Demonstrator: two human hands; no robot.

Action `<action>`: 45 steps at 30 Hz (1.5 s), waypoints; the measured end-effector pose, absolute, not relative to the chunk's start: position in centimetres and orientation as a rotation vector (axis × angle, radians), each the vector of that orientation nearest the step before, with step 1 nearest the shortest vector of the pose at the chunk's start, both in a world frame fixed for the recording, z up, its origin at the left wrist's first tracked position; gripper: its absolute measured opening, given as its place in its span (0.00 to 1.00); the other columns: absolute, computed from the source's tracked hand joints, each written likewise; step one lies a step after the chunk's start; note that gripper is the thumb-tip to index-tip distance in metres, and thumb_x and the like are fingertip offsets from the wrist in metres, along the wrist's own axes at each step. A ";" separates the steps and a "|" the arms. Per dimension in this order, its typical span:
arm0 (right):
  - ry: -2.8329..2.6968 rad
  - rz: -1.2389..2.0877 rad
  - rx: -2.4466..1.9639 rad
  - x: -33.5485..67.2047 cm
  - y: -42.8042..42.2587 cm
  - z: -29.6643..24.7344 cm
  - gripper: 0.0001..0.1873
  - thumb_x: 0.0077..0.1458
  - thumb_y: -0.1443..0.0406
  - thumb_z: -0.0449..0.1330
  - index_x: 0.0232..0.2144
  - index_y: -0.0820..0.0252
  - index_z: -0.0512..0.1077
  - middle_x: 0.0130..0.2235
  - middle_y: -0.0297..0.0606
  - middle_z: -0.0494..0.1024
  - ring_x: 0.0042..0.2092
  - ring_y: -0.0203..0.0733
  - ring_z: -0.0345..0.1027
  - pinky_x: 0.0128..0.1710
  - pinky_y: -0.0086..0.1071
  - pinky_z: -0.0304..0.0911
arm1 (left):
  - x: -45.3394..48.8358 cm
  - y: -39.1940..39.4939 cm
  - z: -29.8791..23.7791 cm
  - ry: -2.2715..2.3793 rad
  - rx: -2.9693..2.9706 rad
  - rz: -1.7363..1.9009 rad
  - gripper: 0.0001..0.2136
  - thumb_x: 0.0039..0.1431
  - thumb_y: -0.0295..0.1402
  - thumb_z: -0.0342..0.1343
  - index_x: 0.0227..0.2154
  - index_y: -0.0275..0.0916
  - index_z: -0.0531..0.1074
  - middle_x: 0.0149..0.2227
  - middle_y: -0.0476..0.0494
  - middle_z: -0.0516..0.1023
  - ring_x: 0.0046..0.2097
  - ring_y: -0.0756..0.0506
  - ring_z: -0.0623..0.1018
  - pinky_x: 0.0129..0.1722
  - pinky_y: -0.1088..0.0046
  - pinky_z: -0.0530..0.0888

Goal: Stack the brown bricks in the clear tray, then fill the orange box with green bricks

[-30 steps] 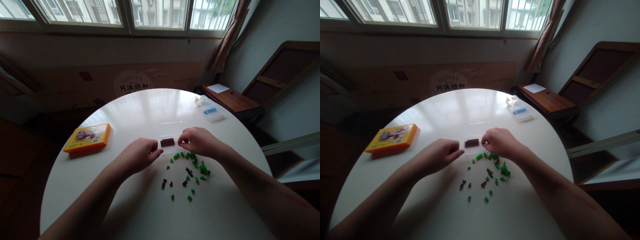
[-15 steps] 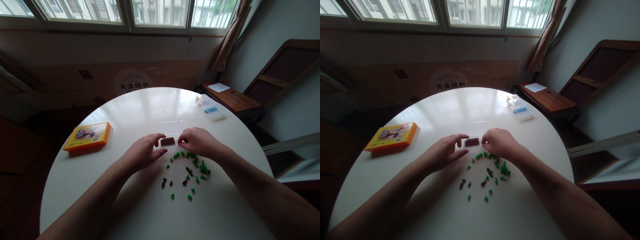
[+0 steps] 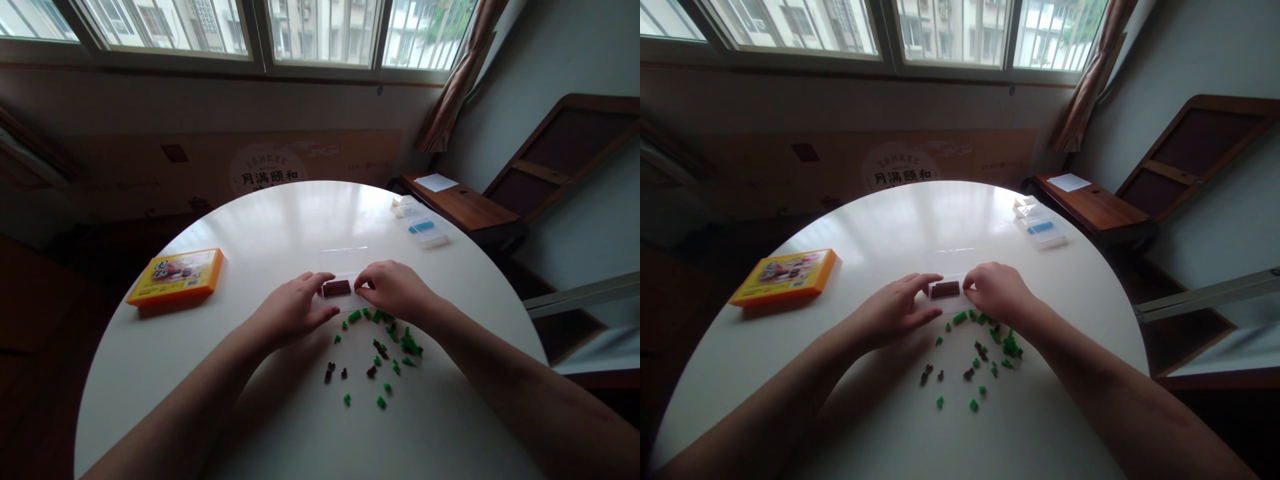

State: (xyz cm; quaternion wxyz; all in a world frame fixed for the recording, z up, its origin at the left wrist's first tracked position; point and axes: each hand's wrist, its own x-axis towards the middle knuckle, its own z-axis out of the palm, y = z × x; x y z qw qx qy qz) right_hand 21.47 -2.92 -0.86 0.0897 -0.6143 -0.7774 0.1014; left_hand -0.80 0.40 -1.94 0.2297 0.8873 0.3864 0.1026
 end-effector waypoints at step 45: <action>-2.252 0.184 -1.862 21.6 -3.1 -1.7 0.17 0.57 0.65 0.55 0.42 0.46 0.80 0.42 0.31 0.83 0.42 0.44 0.76 0.40 0.34 0.67 | -0.8 0.5 -2.5 1.150 2.428 0.268 0.28 0.58 0.46 0.54 0.60 0.43 0.62 0.60 0.40 0.70 0.55 0.38 0.74 0.53 0.61 0.71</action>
